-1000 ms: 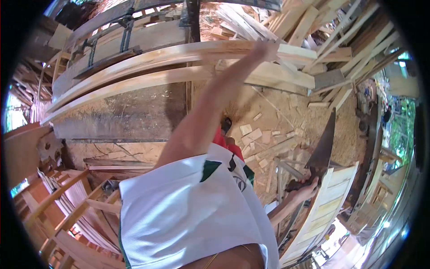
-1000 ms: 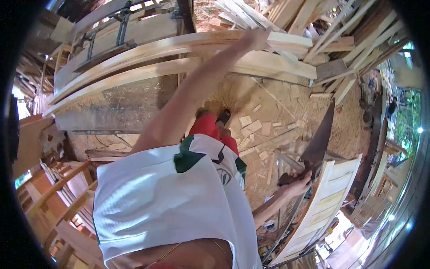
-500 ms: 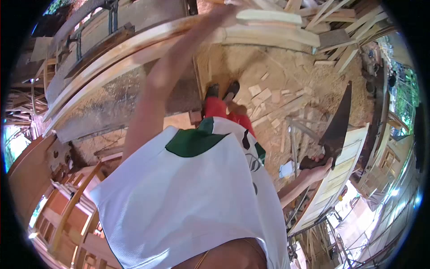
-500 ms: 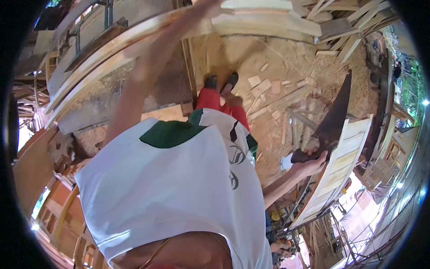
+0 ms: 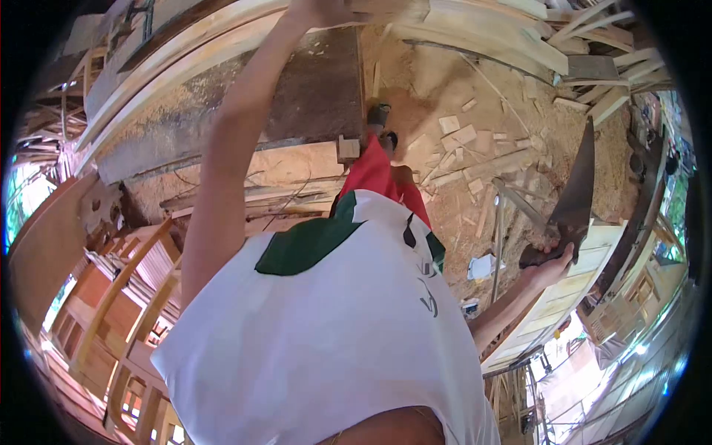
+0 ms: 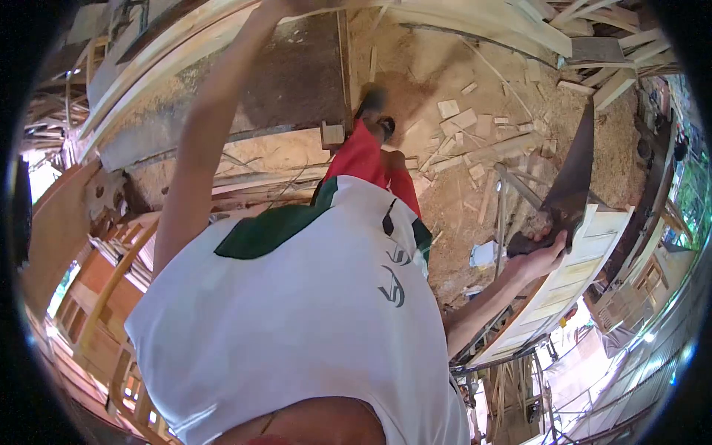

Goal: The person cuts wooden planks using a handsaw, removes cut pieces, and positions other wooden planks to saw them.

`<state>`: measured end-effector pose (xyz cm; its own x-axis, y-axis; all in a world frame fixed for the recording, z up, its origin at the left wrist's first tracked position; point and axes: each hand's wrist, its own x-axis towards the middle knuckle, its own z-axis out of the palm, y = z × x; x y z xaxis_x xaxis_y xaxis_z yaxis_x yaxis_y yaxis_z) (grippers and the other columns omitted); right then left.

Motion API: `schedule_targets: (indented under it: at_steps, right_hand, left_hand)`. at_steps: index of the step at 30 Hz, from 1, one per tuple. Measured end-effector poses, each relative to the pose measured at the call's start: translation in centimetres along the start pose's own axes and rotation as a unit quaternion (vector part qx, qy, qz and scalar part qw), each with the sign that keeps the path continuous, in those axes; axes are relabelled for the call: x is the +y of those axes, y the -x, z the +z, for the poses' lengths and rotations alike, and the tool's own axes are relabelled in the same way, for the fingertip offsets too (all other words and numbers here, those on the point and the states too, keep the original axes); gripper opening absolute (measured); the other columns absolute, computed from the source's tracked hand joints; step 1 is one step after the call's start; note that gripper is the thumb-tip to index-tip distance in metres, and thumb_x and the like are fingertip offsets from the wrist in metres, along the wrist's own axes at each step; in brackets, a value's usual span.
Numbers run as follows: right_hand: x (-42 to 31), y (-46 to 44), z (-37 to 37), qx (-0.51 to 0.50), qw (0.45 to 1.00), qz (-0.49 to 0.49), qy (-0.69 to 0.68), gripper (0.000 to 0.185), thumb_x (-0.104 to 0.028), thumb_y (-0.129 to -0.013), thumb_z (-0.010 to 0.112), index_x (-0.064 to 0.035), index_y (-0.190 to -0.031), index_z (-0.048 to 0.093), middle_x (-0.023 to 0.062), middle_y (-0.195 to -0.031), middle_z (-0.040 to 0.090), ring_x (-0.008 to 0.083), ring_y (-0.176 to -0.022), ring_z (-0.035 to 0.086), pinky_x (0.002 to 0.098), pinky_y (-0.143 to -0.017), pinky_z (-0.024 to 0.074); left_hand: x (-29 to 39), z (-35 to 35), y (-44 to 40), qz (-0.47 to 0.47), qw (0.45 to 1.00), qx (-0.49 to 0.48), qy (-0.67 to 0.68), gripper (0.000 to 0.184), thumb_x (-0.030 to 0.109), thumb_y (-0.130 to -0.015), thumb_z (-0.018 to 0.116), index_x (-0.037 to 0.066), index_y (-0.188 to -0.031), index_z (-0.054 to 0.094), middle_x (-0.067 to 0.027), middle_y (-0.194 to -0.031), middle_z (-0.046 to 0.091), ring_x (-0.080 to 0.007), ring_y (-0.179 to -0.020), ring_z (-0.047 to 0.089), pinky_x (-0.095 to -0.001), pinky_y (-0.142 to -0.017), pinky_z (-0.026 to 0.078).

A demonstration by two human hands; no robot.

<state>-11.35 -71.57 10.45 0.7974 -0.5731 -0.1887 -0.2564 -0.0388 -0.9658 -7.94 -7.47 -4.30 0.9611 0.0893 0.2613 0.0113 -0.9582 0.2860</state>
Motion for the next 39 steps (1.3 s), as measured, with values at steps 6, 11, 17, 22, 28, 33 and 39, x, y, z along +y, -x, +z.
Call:
schedule_targets:
  at_steps: [6, 11, 17, 22, 28, 33, 39]
  right_hand:
    - [-1.8, 2.9, 3.4, -0.047, 0.998, 0.009, -0.038, 0.022, -0.023, -0.102, 0.062, -0.0016, -0.106, 0.061, 0.0059, -0.074, 0.057, 0.0149, -0.058, 0.046, 0.0295, -0.052, 0.0395]
    - [-1.9, 5.2, 4.5, -0.048, 0.999, 0.01, 0.001, 0.022, -0.023, -0.103, 0.059, -0.0031, -0.095, 0.059, 0.0044, -0.071, 0.056, 0.0138, -0.056, 0.048, 0.0312, -0.05, 0.0418]
    - [-0.5, 8.8, 7.1, -0.066, 0.998, -0.008, -0.014, 0.019, -0.02, -0.101, 0.065, -0.0034, -0.095, 0.058, 0.0038, -0.072, 0.058, 0.0107, -0.055, 0.051, 0.0274, -0.047, 0.0405]
    - [-1.1, 16.5, 11.6, -0.048, 0.995, -0.072, -0.056, 0.019, -0.017, -0.103, 0.062, -0.0016, -0.093, 0.061, 0.0022, -0.066, 0.056, 0.0095, -0.052, 0.049, 0.0271, -0.049, 0.0392]
    - [2.1, 23.9, 17.1, -0.078, 0.996, -0.048, -0.021, 0.043, -0.011, -0.101, 0.063, 0.008, -0.138, 0.054, 0.0136, -0.114, 0.066, 0.0176, -0.101, 0.062, 0.0312, -0.089, 0.0487]
    - [2.3, 26.2, 22.6, -0.041, 0.985, -0.169, 0.019, 0.05, -0.012, -0.097, 0.065, 0.0052, -0.142, 0.052, 0.0149, -0.101, 0.07, 0.0155, -0.094, 0.064, 0.0315, -0.085, 0.0527]
    - [0.1, 24.8, 26.1, -0.084, 0.993, -0.078, 0.011, 0.053, -0.009, -0.095, 0.064, 0.0021, -0.144, 0.051, 0.0114, -0.082, 0.063, 0.0154, -0.072, 0.056, 0.0315, -0.068, 0.0498]
  left_hand:
    - [-0.2, 0.9, 2.5, -0.01, 0.998, 0.004, -0.066, 0.105, 0.068, -0.068, 0.08, 0.004, -0.145, 0.048, -0.0238, -0.143, 0.053, -0.0417, -0.137, 0.045, -0.0547, -0.113, 0.036]
    - [0.4, 1.0, -0.1, -0.059, 0.993, -0.04, -0.089, 0.105, 0.064, -0.076, 0.078, 0.014, -0.157, 0.034, -0.0203, -0.155, 0.045, -0.0433, -0.144, 0.039, -0.0566, -0.117, 0.033]
    - [0.8, -0.1, -0.9, -0.035, 0.994, -0.064, -0.08, 0.111, 0.065, -0.071, 0.08, 0.004, -0.152, 0.037, -0.0236, -0.151, 0.045, -0.0435, -0.141, 0.041, -0.0577, -0.117, 0.032]
    - [2.7, -2.1, -1.0, -0.038, 0.994, -0.069, -0.078, 0.111, 0.068, -0.07, 0.079, 0.004, -0.151, 0.038, -0.0224, -0.147, 0.048, -0.0416, -0.137, 0.043, -0.0564, -0.113, 0.034]
    - [0.8, -1.2, -0.7, -0.044, 0.994, -0.1, -0.016, 0.116, 0.076, -0.073, 0.073, 0.004, -0.156, 0.035, -0.0259, -0.15, 0.045, -0.0425, -0.144, 0.036, -0.0574, -0.119, 0.025]
    - [3.0, 3.3, -9.1, 0.082, 0.97, 0.03, 0.225, 0.044, 0.036, -0.096, 0.069, 0.003, -0.126, 0.064, -0.0212, -0.121, 0.067, -0.0376, -0.116, 0.063, -0.045, -0.098, 0.05]
    - [11.6, 12.8, -25.9, 0.058, 0.916, -0.075, 0.389, 0.035, 0.035, -0.095, 0.069, 0.008, -0.117, 0.07, -0.0193, -0.113, 0.074, -0.0337, -0.108, 0.071, -0.0418, -0.092, 0.055]
